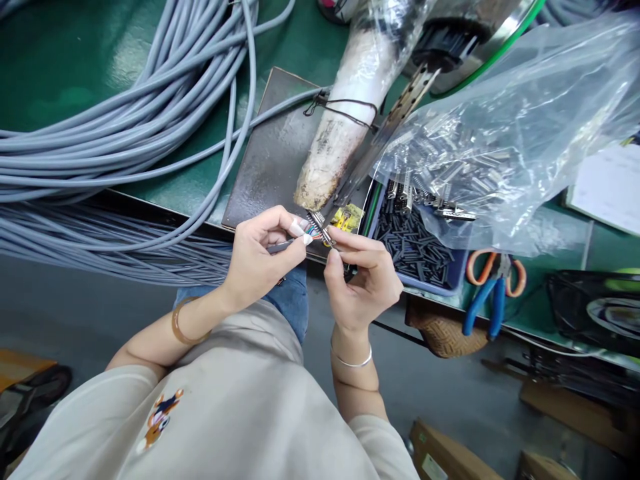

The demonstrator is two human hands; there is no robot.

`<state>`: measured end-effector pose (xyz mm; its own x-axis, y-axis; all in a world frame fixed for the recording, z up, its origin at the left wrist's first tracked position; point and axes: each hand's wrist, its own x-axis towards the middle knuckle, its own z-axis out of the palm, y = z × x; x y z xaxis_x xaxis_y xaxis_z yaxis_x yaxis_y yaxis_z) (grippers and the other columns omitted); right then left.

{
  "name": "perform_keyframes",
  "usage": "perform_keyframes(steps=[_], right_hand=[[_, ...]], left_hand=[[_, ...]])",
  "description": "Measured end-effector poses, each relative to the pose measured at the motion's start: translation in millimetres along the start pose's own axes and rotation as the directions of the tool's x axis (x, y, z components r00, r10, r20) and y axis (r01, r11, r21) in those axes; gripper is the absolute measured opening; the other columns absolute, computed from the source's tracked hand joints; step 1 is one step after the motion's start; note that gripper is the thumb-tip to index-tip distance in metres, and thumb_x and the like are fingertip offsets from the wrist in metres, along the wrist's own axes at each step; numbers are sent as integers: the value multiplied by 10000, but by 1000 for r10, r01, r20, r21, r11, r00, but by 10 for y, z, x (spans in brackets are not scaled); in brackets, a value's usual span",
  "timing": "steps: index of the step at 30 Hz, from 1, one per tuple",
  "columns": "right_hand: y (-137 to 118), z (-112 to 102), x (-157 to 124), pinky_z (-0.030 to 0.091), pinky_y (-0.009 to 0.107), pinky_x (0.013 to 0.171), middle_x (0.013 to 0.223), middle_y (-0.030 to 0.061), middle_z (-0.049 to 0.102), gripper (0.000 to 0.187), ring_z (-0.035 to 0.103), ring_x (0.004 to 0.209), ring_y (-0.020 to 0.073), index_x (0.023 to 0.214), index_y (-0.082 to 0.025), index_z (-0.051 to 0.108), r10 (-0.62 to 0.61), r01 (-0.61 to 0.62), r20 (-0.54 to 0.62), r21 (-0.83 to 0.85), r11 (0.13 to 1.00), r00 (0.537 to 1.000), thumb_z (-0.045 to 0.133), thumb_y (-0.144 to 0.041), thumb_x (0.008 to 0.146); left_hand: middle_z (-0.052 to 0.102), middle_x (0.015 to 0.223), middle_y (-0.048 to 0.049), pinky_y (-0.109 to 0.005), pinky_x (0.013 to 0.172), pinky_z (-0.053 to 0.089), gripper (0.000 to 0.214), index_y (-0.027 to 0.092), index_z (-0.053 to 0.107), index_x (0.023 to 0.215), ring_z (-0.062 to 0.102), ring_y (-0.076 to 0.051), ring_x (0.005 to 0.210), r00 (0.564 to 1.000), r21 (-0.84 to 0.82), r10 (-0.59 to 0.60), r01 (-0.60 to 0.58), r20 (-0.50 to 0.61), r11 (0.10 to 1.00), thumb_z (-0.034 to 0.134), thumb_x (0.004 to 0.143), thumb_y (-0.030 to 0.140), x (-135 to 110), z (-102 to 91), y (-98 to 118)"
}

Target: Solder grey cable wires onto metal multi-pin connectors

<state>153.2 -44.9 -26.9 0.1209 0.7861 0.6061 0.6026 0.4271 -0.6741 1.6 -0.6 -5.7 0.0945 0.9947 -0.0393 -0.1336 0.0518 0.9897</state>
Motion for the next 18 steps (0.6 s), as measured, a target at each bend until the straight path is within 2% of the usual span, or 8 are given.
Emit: perform_keyframes(steps=[12,18], right_hand=[[20,36,48,655,317,804,1085,34,787,156,768,963,167,917,-231,622,6,-6,-22,21,1000,1000,693,-94,899],[35,40,59,660,327,804,1070,34,790,151,770,950,173,897,-231,620,10,-10,-12,22,1000,1000,708,-108,898]], left_hand=[[645,708,5,-170,519,428,162,171,611,701,553,-75,602,1000,22,14,-14,14,1000,767,738,192,59,-9,23],[617,692,24,-155,534,439,145,167,604,704,521,-55,571,998,9,63,-63,6,998,741,742,139,66,-8,-33]])
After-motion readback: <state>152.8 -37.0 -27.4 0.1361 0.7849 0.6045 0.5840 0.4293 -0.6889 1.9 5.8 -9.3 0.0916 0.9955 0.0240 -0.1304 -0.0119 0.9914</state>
